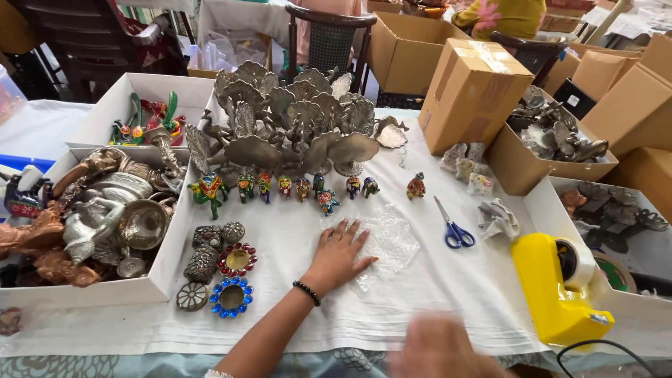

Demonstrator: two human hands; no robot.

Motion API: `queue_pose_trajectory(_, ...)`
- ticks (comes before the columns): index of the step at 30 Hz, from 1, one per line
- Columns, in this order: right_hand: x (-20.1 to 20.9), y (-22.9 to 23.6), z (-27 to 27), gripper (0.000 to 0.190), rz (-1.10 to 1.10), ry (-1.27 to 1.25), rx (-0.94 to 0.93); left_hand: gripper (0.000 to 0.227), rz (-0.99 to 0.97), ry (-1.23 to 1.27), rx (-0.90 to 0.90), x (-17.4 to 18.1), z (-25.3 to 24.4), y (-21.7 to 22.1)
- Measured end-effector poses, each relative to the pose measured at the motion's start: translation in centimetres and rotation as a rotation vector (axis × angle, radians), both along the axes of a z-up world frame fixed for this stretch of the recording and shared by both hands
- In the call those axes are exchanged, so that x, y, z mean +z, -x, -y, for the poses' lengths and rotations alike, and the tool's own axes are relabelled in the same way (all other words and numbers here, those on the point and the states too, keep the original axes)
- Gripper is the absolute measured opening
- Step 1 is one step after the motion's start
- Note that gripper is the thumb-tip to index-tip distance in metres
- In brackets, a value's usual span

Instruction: The person wraps small decorative figurines in bubble wrap and secures them with clear tape. They use scissors to cut the bubble wrap and a tape dispenser to apply tape, placing the wrapped items on the table.

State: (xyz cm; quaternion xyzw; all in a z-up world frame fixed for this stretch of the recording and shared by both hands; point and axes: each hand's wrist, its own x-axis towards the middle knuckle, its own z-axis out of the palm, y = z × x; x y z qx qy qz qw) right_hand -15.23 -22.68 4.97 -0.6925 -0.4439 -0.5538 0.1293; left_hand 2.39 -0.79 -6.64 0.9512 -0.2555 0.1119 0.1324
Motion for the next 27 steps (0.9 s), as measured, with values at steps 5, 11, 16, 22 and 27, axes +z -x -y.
queue_pose_trajectory(5, 1.9, -20.7, -4.6, 0.018, -0.109, -0.198, -0.007, 0.072, 0.005, 0.009, 0.007, 0.3, 0.0, 0.5)
queue_pose_trajectory(11, -7.4, -29.8, -1.8, 0.015, -0.664, -0.640, -0.047, 0.073, -0.001, 0.006, -0.007, -0.1, 0.0, 0.1)
queue_pose_trajectory(16, -7.1, -27.9, -2.5, 0.020, -0.837, -0.612, -0.080, 0.073, 0.021, 0.002, -0.003, -0.2, 0.1, -0.1)
queue_pose_trajectory(22, -5.8, -25.7, -7.3, 0.026, -0.426, -0.004, 0.043, 0.071, 0.029, -0.014, -0.011, 1.0, 0.2, 0.4)
queue_pose_trajectory(27, -3.3, -24.4, -13.8, 0.061, -0.946, 0.123, -0.329, 0.067, -0.042, 0.005, -0.002, 0.2, -0.2, -0.1)
